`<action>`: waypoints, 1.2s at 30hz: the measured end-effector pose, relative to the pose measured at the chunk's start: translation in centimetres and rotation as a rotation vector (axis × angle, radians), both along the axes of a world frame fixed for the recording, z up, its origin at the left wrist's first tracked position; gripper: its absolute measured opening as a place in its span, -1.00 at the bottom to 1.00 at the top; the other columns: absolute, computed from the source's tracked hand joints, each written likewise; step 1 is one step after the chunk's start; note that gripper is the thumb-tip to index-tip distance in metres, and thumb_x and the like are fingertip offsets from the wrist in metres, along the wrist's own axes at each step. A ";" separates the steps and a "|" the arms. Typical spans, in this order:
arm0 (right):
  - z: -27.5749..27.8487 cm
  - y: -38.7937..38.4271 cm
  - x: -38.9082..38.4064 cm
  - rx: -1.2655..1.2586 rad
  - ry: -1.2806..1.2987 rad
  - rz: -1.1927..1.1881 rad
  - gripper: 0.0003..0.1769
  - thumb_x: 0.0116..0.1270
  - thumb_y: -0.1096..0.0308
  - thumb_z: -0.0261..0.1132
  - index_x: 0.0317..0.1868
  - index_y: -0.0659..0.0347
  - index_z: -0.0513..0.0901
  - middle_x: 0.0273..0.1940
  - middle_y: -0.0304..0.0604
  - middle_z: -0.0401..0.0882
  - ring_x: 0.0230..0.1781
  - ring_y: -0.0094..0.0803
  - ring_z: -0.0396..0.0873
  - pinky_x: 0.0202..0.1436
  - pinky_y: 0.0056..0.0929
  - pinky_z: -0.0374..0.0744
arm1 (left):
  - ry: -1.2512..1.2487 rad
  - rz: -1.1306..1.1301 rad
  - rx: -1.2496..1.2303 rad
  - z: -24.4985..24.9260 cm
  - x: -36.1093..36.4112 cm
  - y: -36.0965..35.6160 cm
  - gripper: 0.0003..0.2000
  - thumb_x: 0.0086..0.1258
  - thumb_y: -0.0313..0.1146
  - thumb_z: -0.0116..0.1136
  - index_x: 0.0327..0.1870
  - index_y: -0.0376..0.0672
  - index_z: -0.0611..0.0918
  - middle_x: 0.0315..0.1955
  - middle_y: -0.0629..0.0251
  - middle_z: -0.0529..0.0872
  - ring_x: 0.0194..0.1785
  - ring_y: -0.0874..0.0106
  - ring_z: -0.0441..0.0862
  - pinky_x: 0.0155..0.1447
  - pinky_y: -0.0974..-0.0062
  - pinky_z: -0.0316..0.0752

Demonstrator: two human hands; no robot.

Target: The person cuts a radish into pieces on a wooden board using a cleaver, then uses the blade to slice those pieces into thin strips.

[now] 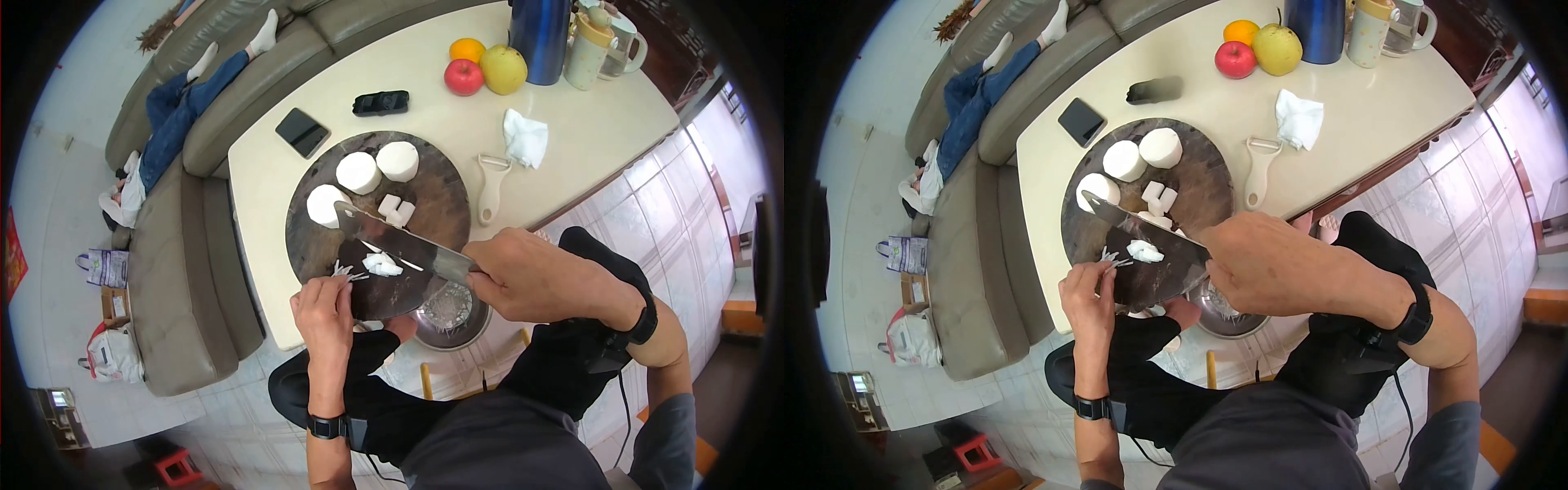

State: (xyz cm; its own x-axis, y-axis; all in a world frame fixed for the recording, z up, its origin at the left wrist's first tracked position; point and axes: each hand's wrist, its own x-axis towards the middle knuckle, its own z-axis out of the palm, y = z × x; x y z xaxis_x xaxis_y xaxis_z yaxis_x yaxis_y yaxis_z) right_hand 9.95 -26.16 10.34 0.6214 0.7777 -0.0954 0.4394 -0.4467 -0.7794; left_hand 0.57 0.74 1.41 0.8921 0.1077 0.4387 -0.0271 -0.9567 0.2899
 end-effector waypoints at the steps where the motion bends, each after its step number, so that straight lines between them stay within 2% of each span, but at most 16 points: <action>1: 0.1 0.0 0.0 0.002 0.001 0.002 -0.86 0.15 0.51 0.11 -0.42 0.48 0.48 -0.52 0.30 0.50 -0.39 0.24 0.53 -0.23 0.00 0.49 | 0.001 -0.002 -0.002 -0.1 0.1 -0.2 -0.90 0.11 -0.51 0.34 -0.36 -0.16 0.67 -0.42 0.29 0.64 -0.27 0.27 0.59 -0.13 0.35 0.33; 4: -0.1 0.1 0.0 0.009 0.000 0.014 -0.86 0.15 0.51 0.11 -0.41 0.48 0.48 -0.53 0.29 0.50 -0.40 0.24 0.53 -0.25 0.01 0.49 | 0.016 -0.094 -0.001 -0.4 0.3 -0.5 -0.90 0.11 -0.49 0.35 -0.37 -0.15 0.66 -0.45 0.29 0.63 -0.29 0.27 0.58 -0.15 0.35 0.32; 7: -0.4 0.1 -0.1 0.019 -0.008 0.015 -0.87 0.14 0.51 0.11 -0.41 0.47 0.48 -0.54 0.29 0.50 -0.41 0.23 0.54 -0.26 0.01 0.50 | -0.033 -0.018 0.103 -1.2 1.3 -0.2 -0.91 0.13 -0.50 0.34 -0.39 -0.16 0.65 -0.46 0.28 0.62 -0.31 0.27 0.58 -0.19 0.35 0.32; 10: -0.2 0.0 -0.1 0.018 -0.013 0.015 -0.87 0.14 0.50 0.12 -0.41 0.45 0.49 -0.54 0.28 0.51 -0.42 0.23 0.55 -0.27 0.02 0.50 | -0.043 0.063 0.057 -1.3 1.6 0.1 -0.93 0.14 -0.51 0.33 -0.39 -0.16 0.65 -0.47 0.28 0.61 -0.32 0.27 0.58 -0.21 0.36 0.32; 12: -0.1 -0.1 0.1 0.010 -0.009 0.010 -0.87 0.14 0.49 0.13 -0.41 0.45 0.50 -0.54 0.28 0.52 -0.42 0.22 0.55 -0.27 0.01 0.50 | -0.009 0.065 0.007 -1.0 1.4 -0.2 -0.91 0.16 -0.51 0.32 -0.32 -0.19 0.68 -0.42 0.24 0.64 -0.30 0.25 0.59 -0.16 0.35 0.35; 14: -0.1 -0.3 0.1 -0.026 -0.015 0.004 -0.86 0.15 0.48 0.13 -0.41 0.45 0.50 -0.52 0.28 0.53 -0.42 0.22 0.55 -0.28 0.01 0.51 | -0.070 -0.023 -0.021 -1.1 1.2 -0.4 -0.82 0.17 -0.51 0.31 -0.19 -0.21 0.69 -0.31 0.22 0.68 -0.21 0.23 0.60 -0.09 0.33 0.37; 20: -0.3 -0.7 0.1 -0.061 -0.016 -0.015 -0.82 0.21 0.44 0.13 -0.41 0.44 0.51 -0.50 0.27 0.54 -0.38 0.21 0.56 -0.24 0.01 0.50 | 0.071 -0.099 0.030 -0.3 1.9 -2.5 -0.73 0.15 -0.50 0.33 -0.09 -0.20 0.67 -0.19 0.25 0.70 -0.07 0.21 0.57 -0.02 0.28 0.37; 27: -0.5 -1.2 0.2 -0.089 -0.033 -0.011 -0.82 0.21 0.44 0.12 -0.41 0.44 0.51 -0.51 0.26 0.53 -0.39 0.20 0.56 -0.23 0.00 0.50 | 0.133 -0.111 -0.067 -0.5 1.9 -1.9 -0.78 0.13 -0.51 0.34 -0.16 -0.20 0.70 -0.20 0.24 0.70 -0.14 0.21 0.59 -0.05 0.30 0.37; 29: -0.5 -1.3 0.2 -0.094 -0.055 -0.005 -0.83 0.20 0.44 0.13 -0.41 0.43 0.50 -0.51 0.25 0.54 -0.39 0.19 0.57 -0.24 -0.01 0.51 | 0.023 -0.108 -0.050 -0.5 1.9 -2.1 -0.84 0.15 -0.54 0.31 -0.24 -0.21 0.71 -0.25 0.22 0.68 -0.19 0.21 0.59 -0.07 0.31 0.39; 33: -1.2 -1.4 0.0 -0.068 -0.081 0.002 -0.84 0.18 0.44 0.15 -0.42 0.41 0.51 -0.52 0.24 0.54 -0.42 0.18 0.58 -0.28 -0.04 0.52 | -0.018 -0.120 -0.079 -0.3 0.7 -1.8 -0.81 0.10 -0.55 0.32 -0.23 -0.21 0.70 -0.28 0.25 0.65 -0.21 0.25 0.57 -0.13 0.35 0.37; 36: -1.7 -1.1 -0.8 -0.078 -0.093 0.048 -0.87 0.13 0.45 0.19 -0.42 0.39 0.52 -0.54 0.21 0.54 -0.47 0.13 0.59 -0.33 -0.08 0.55 | -0.068 -0.216 0.063 -0.8 -0.9 -1.7 -0.75 0.01 -0.57 0.33 -0.21 -0.23 0.69 -0.28 0.25 0.63 -0.24 0.24 0.57 -0.19 0.36 0.41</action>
